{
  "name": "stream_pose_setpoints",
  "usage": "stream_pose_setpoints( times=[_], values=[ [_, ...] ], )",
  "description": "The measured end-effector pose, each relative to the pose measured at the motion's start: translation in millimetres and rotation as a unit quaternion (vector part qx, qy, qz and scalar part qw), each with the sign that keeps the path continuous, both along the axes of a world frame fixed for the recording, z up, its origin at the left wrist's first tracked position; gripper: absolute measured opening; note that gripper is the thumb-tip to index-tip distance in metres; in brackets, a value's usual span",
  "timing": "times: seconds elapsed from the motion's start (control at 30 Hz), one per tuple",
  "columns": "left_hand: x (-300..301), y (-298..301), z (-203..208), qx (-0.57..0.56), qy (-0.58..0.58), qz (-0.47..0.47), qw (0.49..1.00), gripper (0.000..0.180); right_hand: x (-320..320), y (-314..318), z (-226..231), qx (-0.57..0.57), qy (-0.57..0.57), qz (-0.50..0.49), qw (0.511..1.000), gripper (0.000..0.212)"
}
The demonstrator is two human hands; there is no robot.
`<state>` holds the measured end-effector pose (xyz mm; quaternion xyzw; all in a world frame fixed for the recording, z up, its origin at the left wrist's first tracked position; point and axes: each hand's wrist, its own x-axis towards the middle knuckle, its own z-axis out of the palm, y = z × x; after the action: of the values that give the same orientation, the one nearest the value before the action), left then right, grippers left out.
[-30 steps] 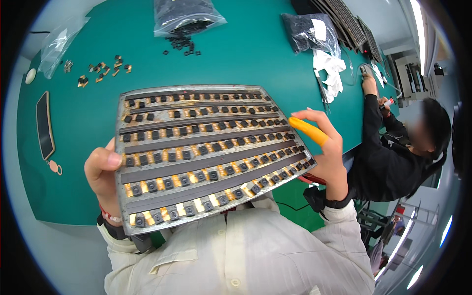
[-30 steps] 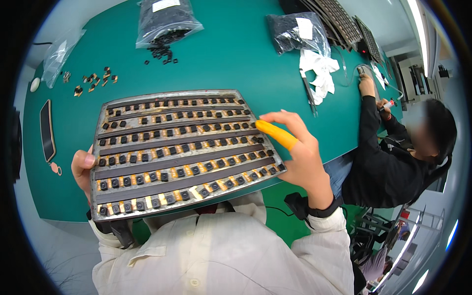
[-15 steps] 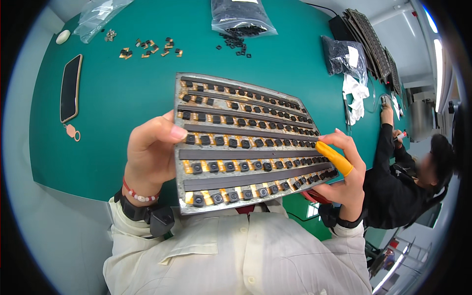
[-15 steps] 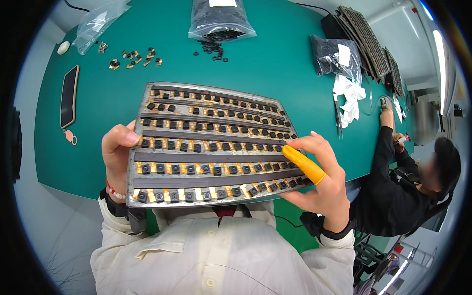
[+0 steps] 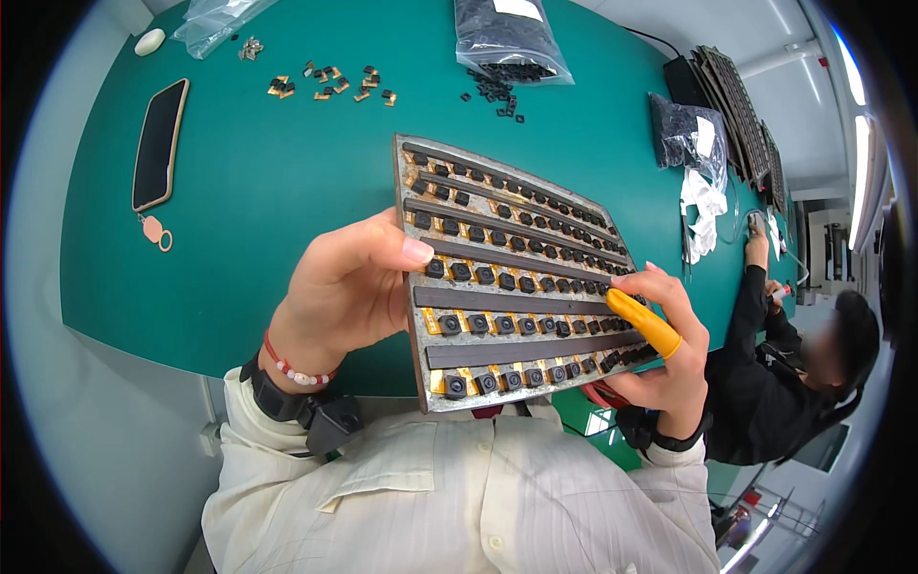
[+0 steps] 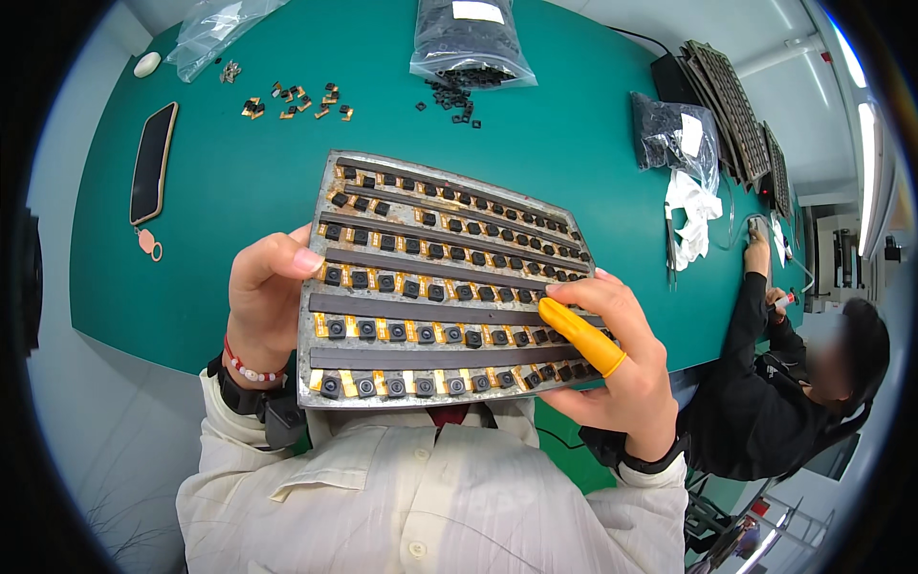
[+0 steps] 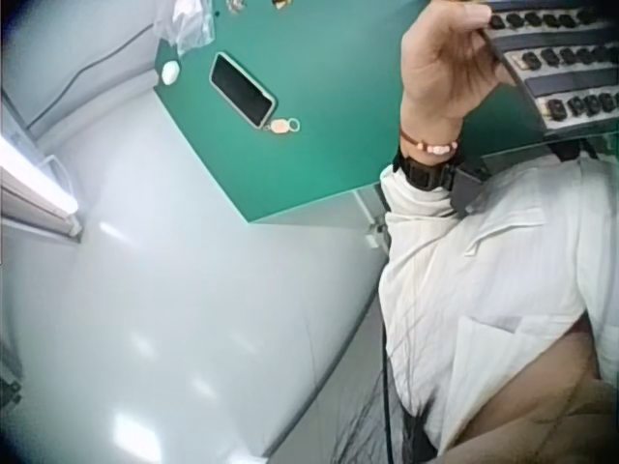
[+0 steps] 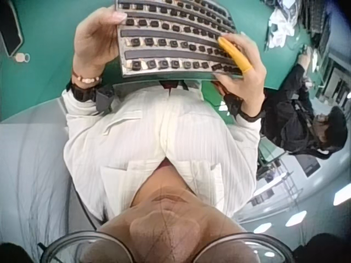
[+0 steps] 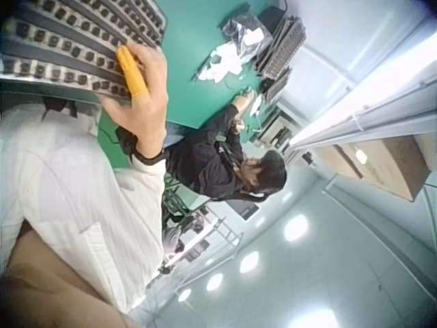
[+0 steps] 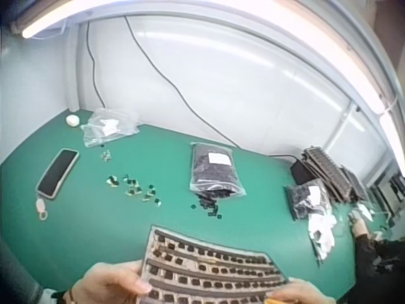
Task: The person uses yellow finger cots to press small black components onto a metal keyboard chassis. They systematically work across the rows of the chassis, picking up parts from a pile on the green table and inserting them into the slots. A second person is visible in the background working on a similar task.
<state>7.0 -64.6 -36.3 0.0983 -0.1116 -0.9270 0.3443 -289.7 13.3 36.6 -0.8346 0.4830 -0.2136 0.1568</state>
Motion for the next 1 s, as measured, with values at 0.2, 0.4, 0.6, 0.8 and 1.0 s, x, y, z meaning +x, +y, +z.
stream_pose_setpoints(
  times=[0.2, 0.4, 0.6, 0.8, 1.0],
  values=[
    [-1.5, -1.4, -0.1, -0.009, 0.025, -0.002, 1.000, 0.056, 1.6, 0.7, -2.4, -0.006, -0.014, 0.003, 1.000, 0.053],
    [-3.0, 2.1, 0.2, -0.015, 0.002, 0.035, 0.999, 0.058, -2.4, 2.1, -0.9, -0.012, -0.011, -0.006, 1.000, 0.054],
    [0.3, 4.2, 1.4, -0.006, -0.064, 0.059, 0.996, 0.062, -14.2, 8.5, -2.3, -0.011, -0.016, -0.031, 0.999, 0.056],
    [0.6, 3.0, 0.8, 0.008, -0.077, 0.068, 0.995, 0.064, -28.8, 15.6, -6.5, -0.018, -0.004, -0.067, 0.998, 0.057],
    [3.4, 3.7, 1.3, 0.031, -0.151, 0.096, 0.983, 0.064, -37.1, 20.7, -9.3, -0.014, -0.002, -0.103, 0.995, 0.056]
  ],
)
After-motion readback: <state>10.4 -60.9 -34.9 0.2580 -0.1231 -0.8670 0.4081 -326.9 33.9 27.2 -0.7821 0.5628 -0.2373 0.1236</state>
